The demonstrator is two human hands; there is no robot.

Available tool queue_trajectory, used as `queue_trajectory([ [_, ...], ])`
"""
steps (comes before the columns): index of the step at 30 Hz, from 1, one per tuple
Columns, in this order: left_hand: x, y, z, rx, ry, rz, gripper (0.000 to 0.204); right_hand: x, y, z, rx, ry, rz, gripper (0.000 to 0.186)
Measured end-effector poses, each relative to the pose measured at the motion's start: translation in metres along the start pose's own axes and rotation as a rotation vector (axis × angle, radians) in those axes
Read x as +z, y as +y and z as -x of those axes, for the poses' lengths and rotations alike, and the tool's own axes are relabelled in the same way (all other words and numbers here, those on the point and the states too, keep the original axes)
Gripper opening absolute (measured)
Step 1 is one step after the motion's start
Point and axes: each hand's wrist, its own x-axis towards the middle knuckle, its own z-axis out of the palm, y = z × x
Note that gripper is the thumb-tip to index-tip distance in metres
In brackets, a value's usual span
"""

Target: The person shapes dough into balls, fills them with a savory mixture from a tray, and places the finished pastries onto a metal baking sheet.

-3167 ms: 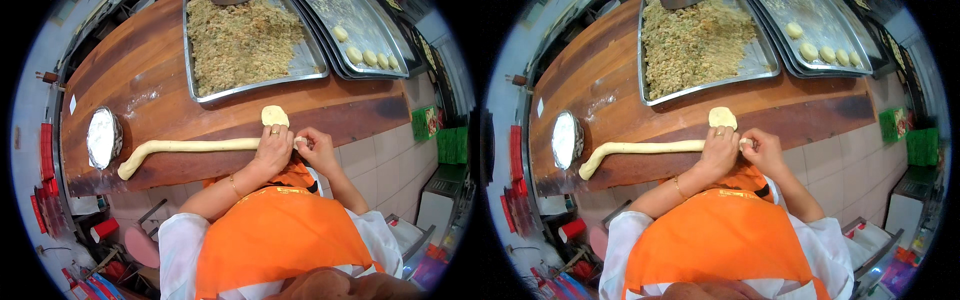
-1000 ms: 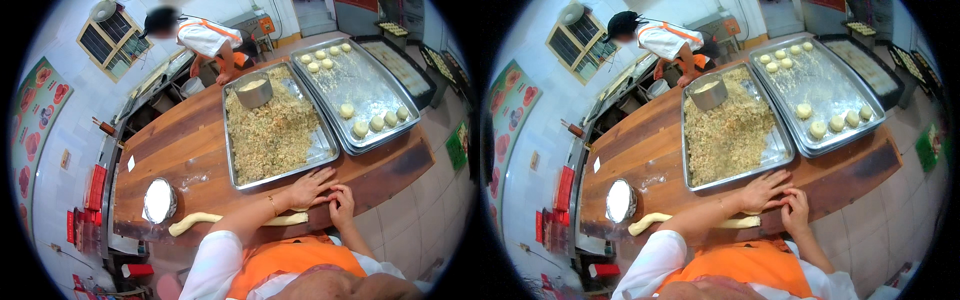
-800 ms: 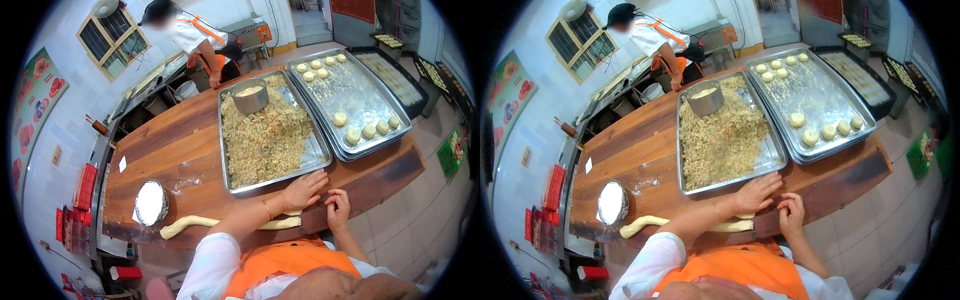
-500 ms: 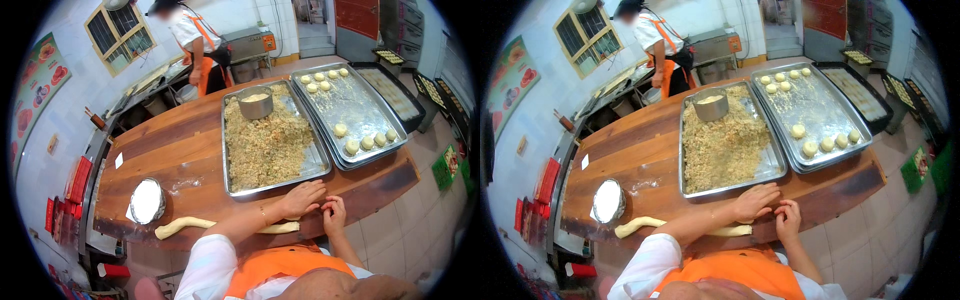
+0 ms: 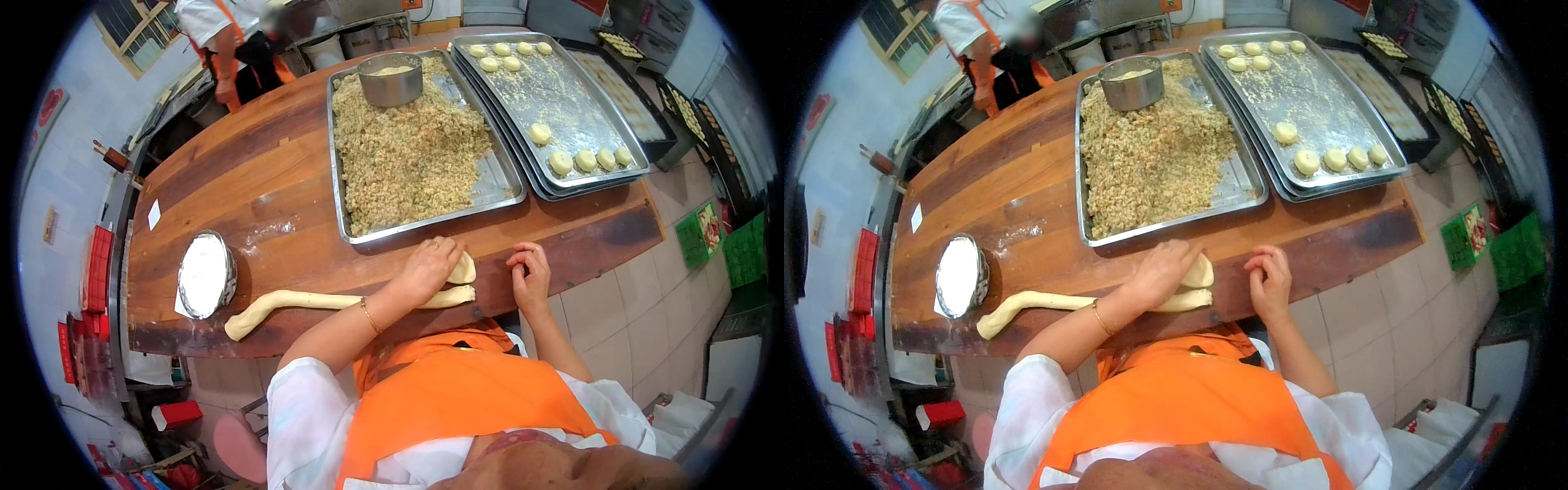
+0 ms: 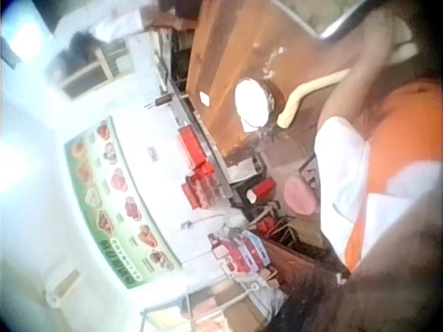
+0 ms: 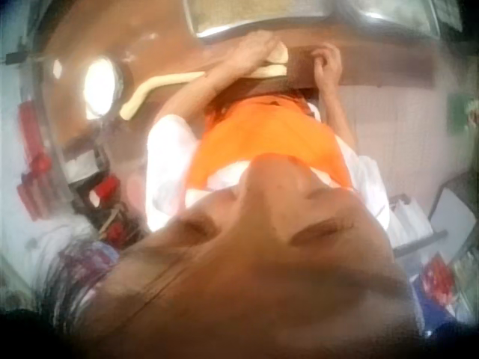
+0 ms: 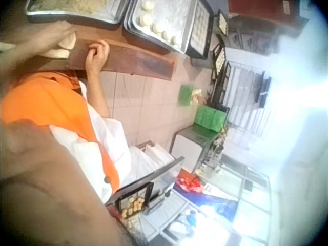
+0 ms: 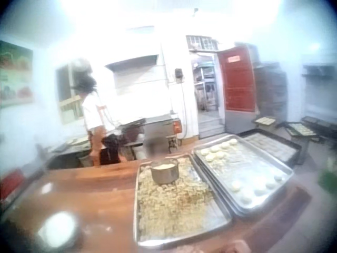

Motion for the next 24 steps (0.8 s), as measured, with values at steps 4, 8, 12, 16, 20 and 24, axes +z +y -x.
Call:
queue_trajectory([
  [4, 0.003, -0.011, 0.002, -0.001, 0.102, 0.098, 0.015, 0.01, -0.015, -0.018, -0.084, -0.09, -0.068, 0.016],
  [8, -0.024, 0.003, 0.009, -0.33, -0.023, 0.607, 0.007, 0.03, -0.039, -0.082, -0.158, -0.216, 0.006, 0.033],
  [12, 0.009, -0.017, 0.04, -0.332, 0.288, 2.041, 0.018, 0.071, 0.001, -0.16, -0.153, -0.388, 0.255, 0.048],
  [16, -0.028, -0.001, 0.07, -0.323, 0.461, 2.313, 0.04, 0.128, 0.07, -0.202, -0.193, -0.28, 0.401, 0.046],
  [20, -0.017, -0.004, 0.114, -0.454, 0.672, 2.279, 0.042, 0.164, 0.07, -0.205, -0.035, -0.219, 0.463, 0.044],
  [24, -0.01, -0.008, 0.146, -0.548, 0.807, 2.327, 0.033, 0.164, 0.066, -0.193, -0.078, -0.219, 0.345, 0.031],
])
